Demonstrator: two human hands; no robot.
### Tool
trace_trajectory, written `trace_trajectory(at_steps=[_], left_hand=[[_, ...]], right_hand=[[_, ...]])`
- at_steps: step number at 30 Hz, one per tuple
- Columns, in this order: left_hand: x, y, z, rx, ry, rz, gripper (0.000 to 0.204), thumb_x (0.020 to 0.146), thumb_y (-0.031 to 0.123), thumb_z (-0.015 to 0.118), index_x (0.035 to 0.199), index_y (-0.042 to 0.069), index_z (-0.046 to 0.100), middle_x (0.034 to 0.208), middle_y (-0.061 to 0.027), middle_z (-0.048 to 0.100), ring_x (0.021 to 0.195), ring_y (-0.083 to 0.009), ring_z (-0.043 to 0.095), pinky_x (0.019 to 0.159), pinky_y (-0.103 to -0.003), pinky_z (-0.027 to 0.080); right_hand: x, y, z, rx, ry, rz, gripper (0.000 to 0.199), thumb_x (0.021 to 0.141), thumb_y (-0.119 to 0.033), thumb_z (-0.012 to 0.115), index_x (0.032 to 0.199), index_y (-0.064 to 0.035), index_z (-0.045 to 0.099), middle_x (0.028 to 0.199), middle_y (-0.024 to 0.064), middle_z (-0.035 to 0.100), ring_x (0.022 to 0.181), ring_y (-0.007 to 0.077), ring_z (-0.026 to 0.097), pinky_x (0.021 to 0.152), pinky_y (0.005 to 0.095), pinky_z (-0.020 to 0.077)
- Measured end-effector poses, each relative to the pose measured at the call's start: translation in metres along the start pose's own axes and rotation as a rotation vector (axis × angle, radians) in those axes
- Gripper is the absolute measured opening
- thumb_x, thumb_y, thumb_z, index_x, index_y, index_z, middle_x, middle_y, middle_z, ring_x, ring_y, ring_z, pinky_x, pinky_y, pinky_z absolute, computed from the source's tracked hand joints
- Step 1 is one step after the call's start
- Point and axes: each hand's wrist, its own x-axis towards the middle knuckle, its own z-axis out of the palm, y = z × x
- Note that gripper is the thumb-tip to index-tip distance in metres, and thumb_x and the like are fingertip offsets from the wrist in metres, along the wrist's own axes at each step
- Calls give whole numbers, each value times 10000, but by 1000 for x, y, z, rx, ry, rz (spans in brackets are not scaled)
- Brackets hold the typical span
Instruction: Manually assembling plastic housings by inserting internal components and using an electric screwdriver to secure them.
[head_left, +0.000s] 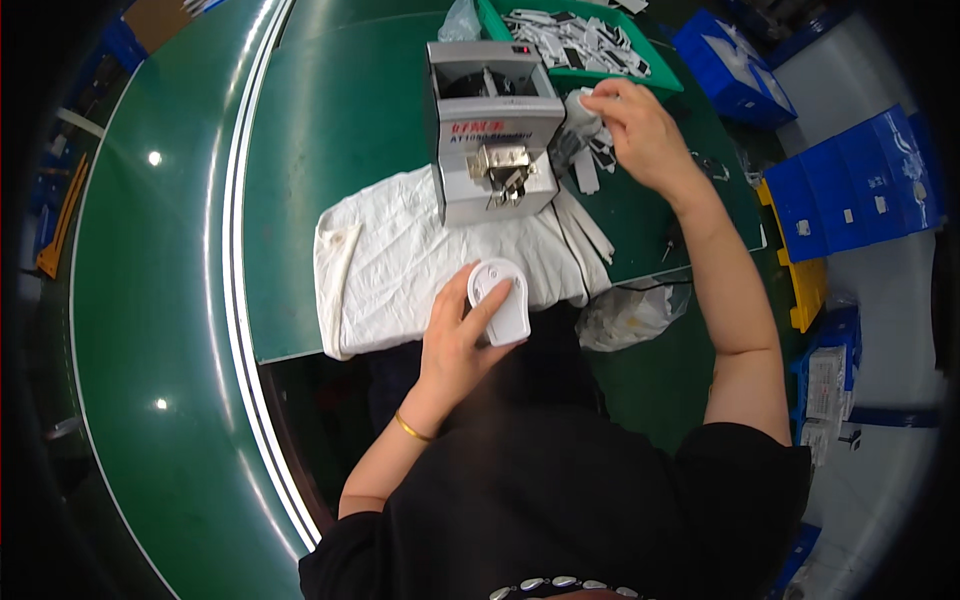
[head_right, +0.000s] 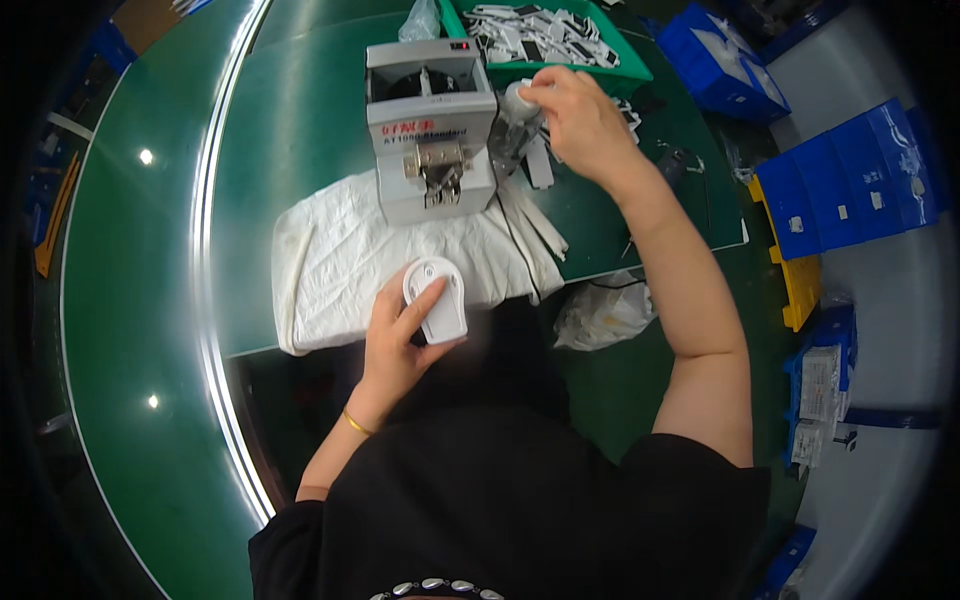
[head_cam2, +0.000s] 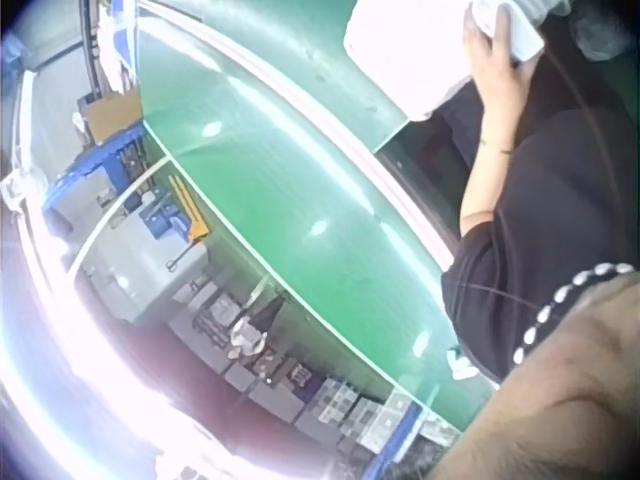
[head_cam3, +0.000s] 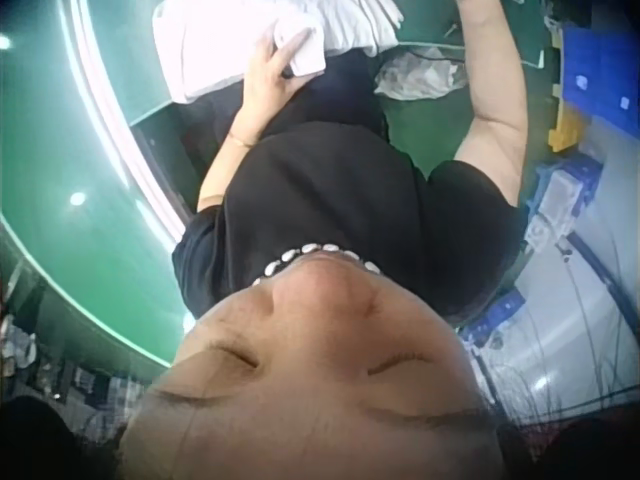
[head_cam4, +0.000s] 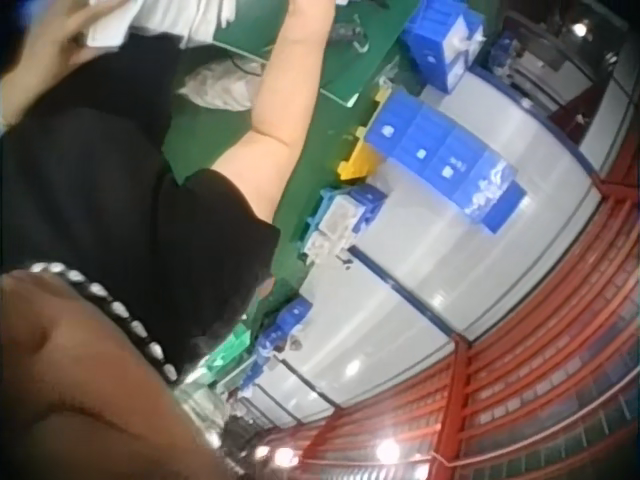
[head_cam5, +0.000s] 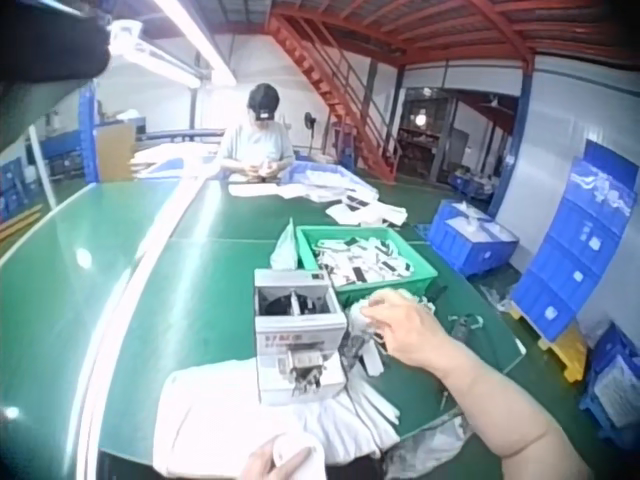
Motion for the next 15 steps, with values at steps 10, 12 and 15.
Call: trace_trajectory(at_steps=[10, 12, 15], left_hand=[[-2, 1, 6, -36, 69, -33, 1108, 623, 184, 925, 1491, -67, 284, 1354, -226, 541, 1213, -382, 556, 1020, -419, 458], [-6, -2, 8, -36, 86, -29, 1135, 622, 188, 926, 1500, -68, 255, 1357, -233, 540, 1220, -385, 555, 1023, -420, 456], [-7, -4, 9, -48, 97, -33, 1176, 626, 191, 925, 1517, -66, 202, 1369, -247, 532, 1239, -389, 549, 1030, -422, 454]], right_hand=[[-7, -1, 0, -20, 35, 60, 239, 910, -5, 575, 1119, -36, 686, 1097, 102, 626, 992, 295, 627, 868, 336, 499], [-9, -12, -5, 13, 14, 77, 243, 907, -6, 575, 1120, -36, 687, 1099, 104, 626, 990, 292, 631, 861, 337, 502], [-51, -71, -18, 148, 35, 41, 335, 829, 59, 584, 1114, -66, 707, 1092, 144, 626, 992, 297, 637, 857, 380, 520]])
